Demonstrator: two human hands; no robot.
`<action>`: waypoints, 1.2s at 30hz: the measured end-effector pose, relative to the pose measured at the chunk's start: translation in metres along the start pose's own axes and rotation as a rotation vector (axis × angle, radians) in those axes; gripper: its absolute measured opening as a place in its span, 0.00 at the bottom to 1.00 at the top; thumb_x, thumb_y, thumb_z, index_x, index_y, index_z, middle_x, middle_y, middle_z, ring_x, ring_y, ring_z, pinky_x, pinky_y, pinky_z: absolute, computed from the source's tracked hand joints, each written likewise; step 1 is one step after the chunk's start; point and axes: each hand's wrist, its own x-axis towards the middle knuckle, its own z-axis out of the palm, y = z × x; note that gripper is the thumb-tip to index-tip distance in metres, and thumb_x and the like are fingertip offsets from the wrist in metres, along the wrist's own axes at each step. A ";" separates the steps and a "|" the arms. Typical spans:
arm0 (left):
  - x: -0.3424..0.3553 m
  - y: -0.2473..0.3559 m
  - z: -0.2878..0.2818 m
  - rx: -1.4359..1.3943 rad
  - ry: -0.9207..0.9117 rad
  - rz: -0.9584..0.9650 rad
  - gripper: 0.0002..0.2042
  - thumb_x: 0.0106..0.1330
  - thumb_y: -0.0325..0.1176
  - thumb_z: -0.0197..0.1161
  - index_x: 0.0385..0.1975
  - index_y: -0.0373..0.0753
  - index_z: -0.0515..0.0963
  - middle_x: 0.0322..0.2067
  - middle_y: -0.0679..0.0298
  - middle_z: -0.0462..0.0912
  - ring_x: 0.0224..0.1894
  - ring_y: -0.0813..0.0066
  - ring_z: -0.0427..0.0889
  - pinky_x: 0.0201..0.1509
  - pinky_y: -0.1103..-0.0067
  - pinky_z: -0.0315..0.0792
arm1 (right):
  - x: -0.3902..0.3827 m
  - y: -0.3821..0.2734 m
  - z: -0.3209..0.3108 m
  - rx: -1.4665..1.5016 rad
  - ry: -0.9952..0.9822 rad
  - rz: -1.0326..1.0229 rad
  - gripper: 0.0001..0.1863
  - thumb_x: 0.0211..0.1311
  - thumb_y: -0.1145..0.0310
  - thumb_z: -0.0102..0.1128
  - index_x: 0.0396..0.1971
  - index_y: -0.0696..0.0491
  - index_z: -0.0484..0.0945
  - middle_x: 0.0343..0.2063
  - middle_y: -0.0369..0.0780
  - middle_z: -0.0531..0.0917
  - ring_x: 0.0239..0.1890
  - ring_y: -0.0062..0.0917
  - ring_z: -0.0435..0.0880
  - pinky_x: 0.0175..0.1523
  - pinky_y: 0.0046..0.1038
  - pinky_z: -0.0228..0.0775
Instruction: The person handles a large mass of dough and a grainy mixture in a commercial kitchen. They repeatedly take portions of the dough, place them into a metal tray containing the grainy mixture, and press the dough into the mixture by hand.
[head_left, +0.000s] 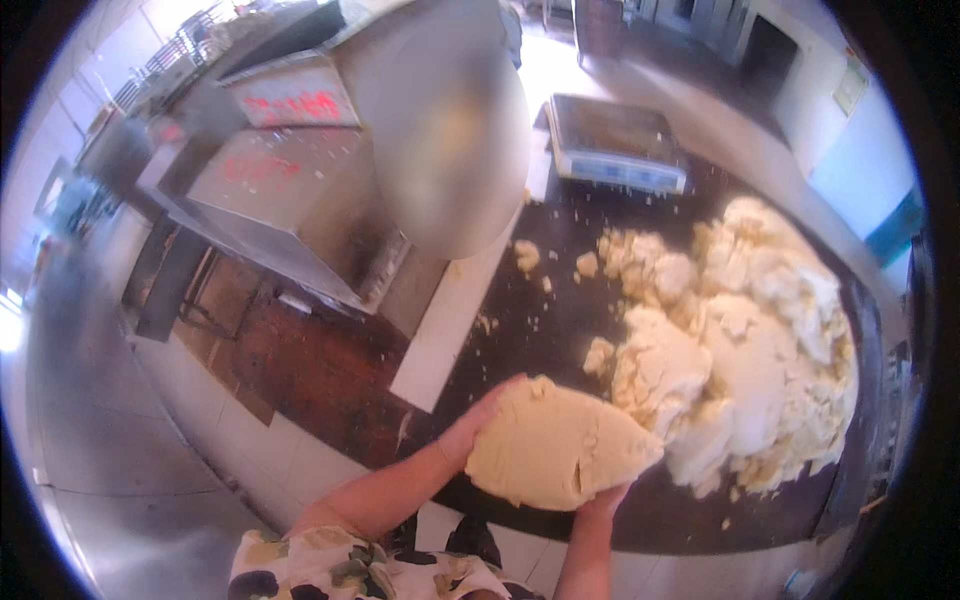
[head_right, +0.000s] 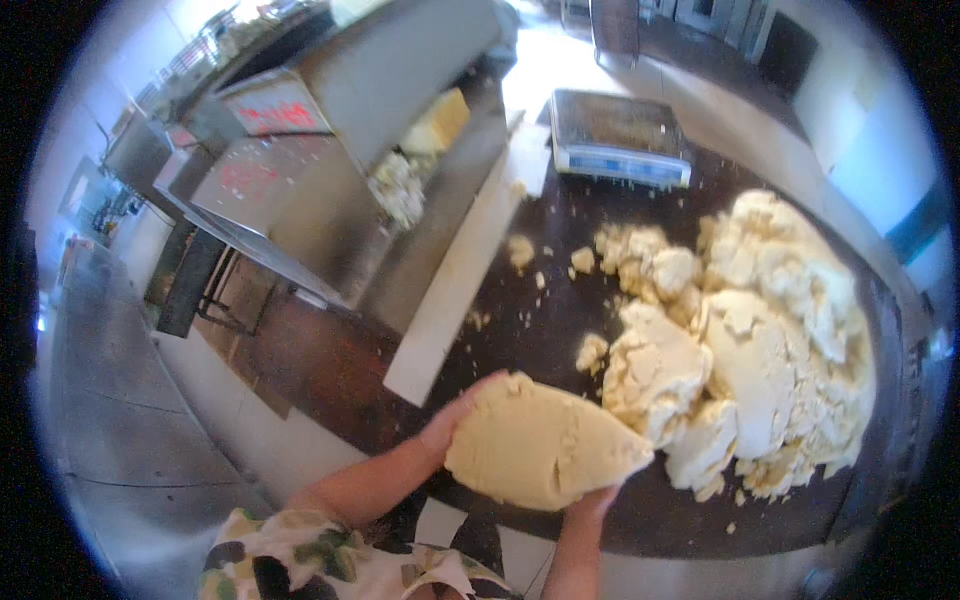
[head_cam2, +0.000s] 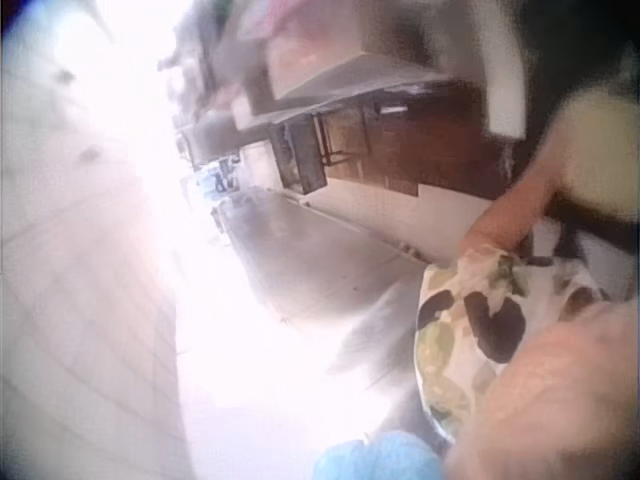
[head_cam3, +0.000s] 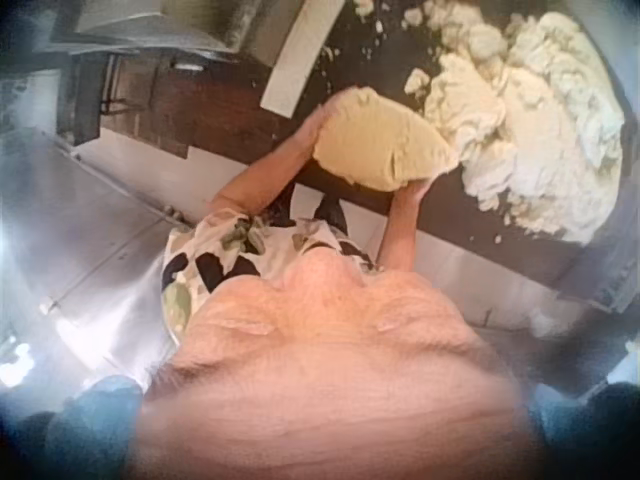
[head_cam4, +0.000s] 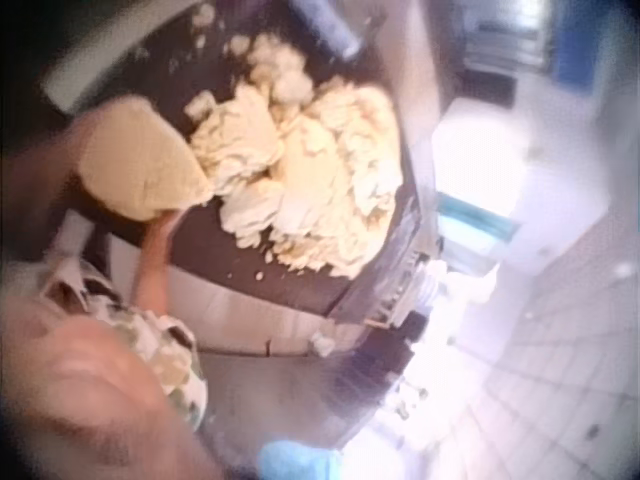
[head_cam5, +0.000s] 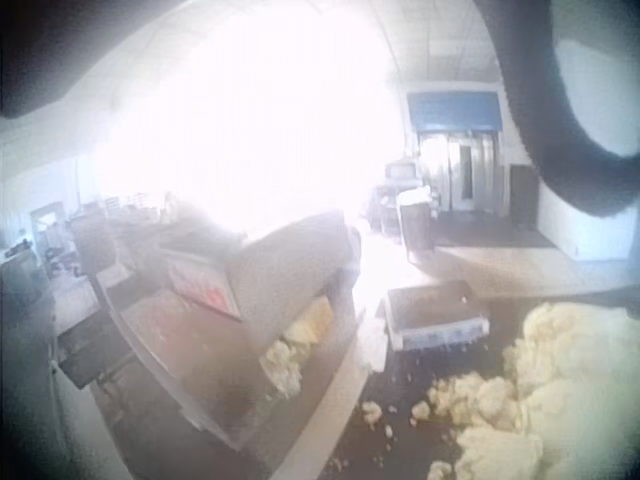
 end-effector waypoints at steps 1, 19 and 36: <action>-0.005 0.004 0.010 -0.046 -0.008 -0.011 0.40 0.61 0.52 0.61 0.70 0.40 0.53 0.66 0.61 0.62 0.67 0.64 0.63 0.71 0.66 0.56 | 0.005 0.003 -0.018 -0.029 0.048 0.033 0.39 0.65 0.38 0.47 0.65 0.52 0.58 0.61 0.44 0.69 0.62 0.38 0.70 0.64 0.45 0.65; 0.000 0.451 0.166 0.225 -0.215 0.865 0.32 0.72 0.54 0.44 0.69 0.38 0.55 0.66 0.59 0.62 0.67 0.66 0.61 0.71 0.71 0.54 | -0.003 -0.175 0.527 -0.126 -0.526 -0.572 0.34 0.69 0.45 0.38 0.64 0.56 0.59 0.61 0.50 0.68 0.59 0.41 0.72 0.61 0.43 0.72; 0.089 0.574 -0.011 1.048 0.415 1.081 0.29 0.71 0.45 0.50 0.65 0.29 0.60 0.65 0.46 0.61 0.70 0.54 0.56 0.73 0.70 0.49 | 0.125 0.028 0.642 -1.357 -0.443 -0.938 0.35 0.73 0.48 0.37 0.67 0.61 0.56 0.69 0.53 0.55 0.72 0.43 0.50 0.74 0.37 0.40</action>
